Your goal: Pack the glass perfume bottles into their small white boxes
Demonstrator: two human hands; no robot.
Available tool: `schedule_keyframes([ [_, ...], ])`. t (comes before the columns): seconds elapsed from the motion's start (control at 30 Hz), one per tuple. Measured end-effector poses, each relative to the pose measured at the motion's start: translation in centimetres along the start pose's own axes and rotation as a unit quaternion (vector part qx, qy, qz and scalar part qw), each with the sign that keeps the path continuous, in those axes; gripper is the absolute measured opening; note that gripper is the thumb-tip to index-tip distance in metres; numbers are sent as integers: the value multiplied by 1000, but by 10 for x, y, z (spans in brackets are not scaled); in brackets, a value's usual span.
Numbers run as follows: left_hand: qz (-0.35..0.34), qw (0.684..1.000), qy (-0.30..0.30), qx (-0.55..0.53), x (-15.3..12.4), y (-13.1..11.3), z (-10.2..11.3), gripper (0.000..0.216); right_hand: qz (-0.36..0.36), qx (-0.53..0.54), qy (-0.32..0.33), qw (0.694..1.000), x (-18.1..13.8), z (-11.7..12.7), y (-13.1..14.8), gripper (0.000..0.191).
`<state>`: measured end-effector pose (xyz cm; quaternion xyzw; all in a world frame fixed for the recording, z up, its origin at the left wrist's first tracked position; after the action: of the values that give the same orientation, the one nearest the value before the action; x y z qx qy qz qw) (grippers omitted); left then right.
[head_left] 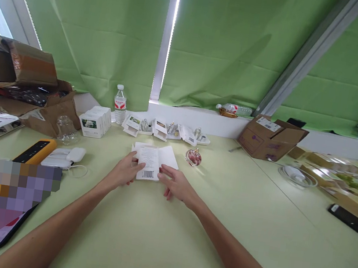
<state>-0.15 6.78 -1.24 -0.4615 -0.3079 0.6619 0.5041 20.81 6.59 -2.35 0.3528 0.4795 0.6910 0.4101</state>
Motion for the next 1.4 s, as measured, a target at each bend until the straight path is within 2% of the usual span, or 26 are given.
schedule_keyframes([
  [0.13, 0, 999, 45, -16, -3, -3, -4, 43, 8, 32, 2, 999, 0, -1, 1, 48],
  [0.27, -3, 998, 50, -38, -3, -3, -4, 40, 0, 49, -30, 998, 1, 1, 2, 48],
  [0.4, -7, 996, 57, -68, -1, -2, -5, 37, 8, 64, -20, 998, 1, 0, 6, 46],
  [0.73, 10, 989, 76, -125, -4, -9, 0, 48, 32, 48, -33, 998, 3, 1, 11, 39],
  [1.03, -34, 973, 201, -112, -14, -18, -4, 51, 61, 52, -58, 995, 4, 4, 8, 41],
  [1.4, -38, 976, 191, -101, -9, -13, 1, 51, 52, 72, -29, 996, 1, 8, 10, 46],
])
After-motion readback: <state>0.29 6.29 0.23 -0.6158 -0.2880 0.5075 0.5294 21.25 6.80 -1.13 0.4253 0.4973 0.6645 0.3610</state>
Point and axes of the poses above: each hand's wrist, its own x-axis towards the middle knuckle, its own z-axis out of the back of the hand, y = z × x, the point moved 3 cm from there along x, towards the middle knuckle, and after that the axes turned 11 degrees about z, right-handed, at the moved point
